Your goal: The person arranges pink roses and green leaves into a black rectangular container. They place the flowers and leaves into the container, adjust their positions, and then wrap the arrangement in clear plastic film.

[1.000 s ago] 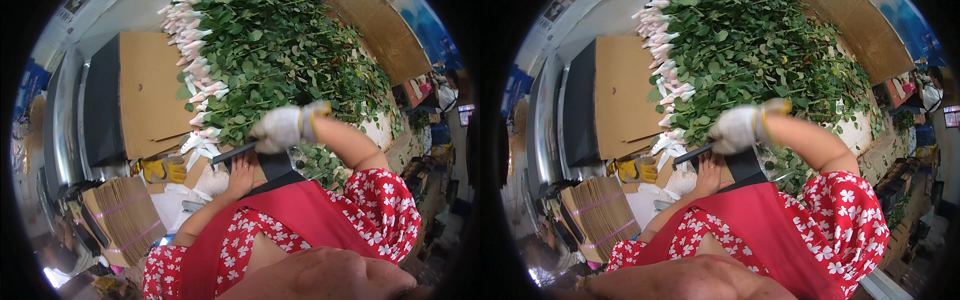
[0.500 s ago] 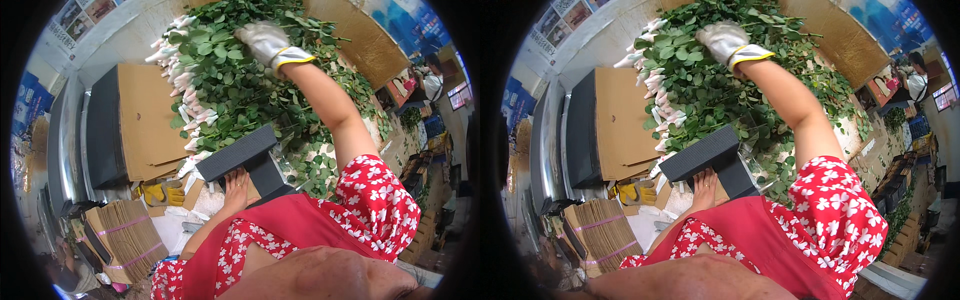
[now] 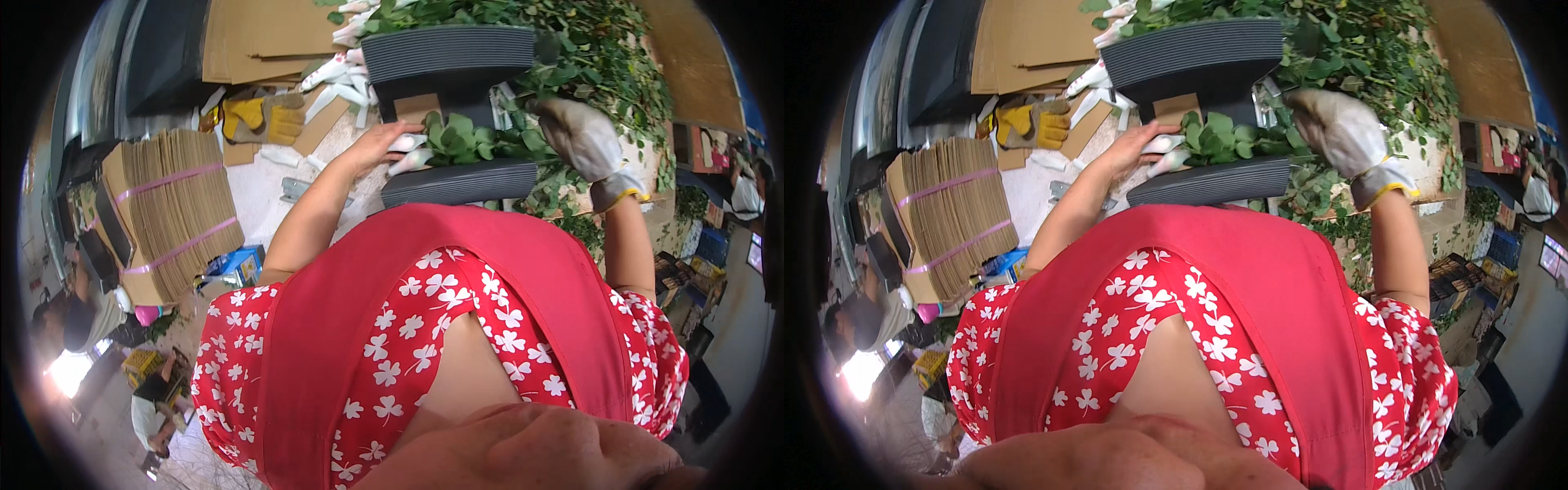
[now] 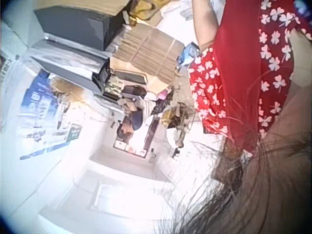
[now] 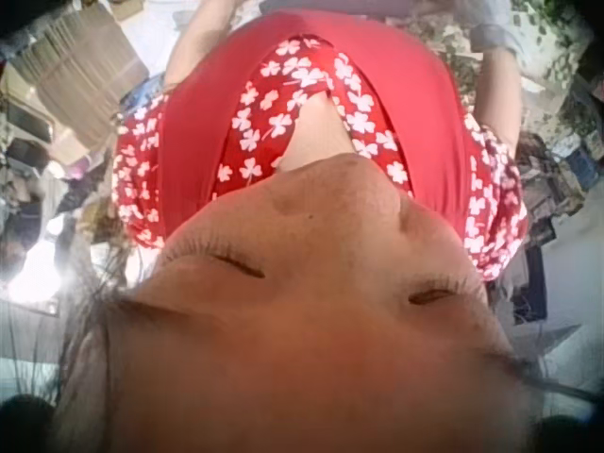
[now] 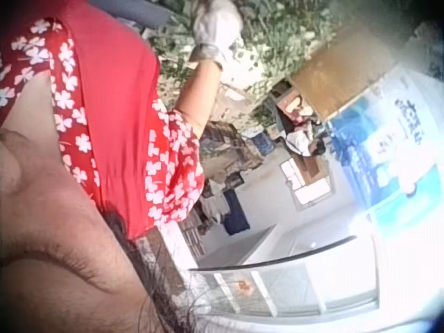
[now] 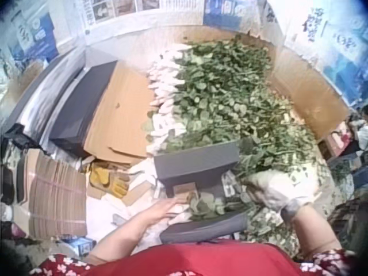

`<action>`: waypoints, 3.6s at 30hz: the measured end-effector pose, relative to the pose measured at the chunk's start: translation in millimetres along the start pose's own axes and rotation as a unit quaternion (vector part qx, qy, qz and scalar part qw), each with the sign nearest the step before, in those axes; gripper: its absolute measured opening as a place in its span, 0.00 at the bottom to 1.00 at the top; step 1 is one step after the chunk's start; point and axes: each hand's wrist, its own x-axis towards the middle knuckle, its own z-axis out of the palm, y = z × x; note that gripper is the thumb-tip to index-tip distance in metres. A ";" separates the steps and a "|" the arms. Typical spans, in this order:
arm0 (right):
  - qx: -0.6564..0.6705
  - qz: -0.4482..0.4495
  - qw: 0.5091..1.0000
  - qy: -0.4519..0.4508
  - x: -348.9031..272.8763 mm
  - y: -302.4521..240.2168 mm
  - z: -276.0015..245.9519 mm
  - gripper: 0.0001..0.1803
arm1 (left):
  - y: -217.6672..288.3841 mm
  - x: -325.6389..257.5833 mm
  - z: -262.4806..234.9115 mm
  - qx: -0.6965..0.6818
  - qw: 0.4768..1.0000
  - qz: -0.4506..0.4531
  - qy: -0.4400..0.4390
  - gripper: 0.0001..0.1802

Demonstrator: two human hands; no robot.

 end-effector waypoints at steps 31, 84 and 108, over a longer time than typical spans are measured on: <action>0.076 0.094 0.952 -0.280 -23.5 117.1 94.8 0.23 | 9.0 1.0 4.7 0.520 0.766 0.378 -0.008 0.25; -0.297 -0.118 0.854 0.410 185.3 75.9 -100.7 0.17 | 5.4 2.6 15.4 0.490 0.810 0.305 0.107 0.16; -0.025 0.031 0.999 -0.014 14.7 119.4 119.0 0.20 | -10.7 16.0 22.4 0.440 0.829 0.296 0.180 0.22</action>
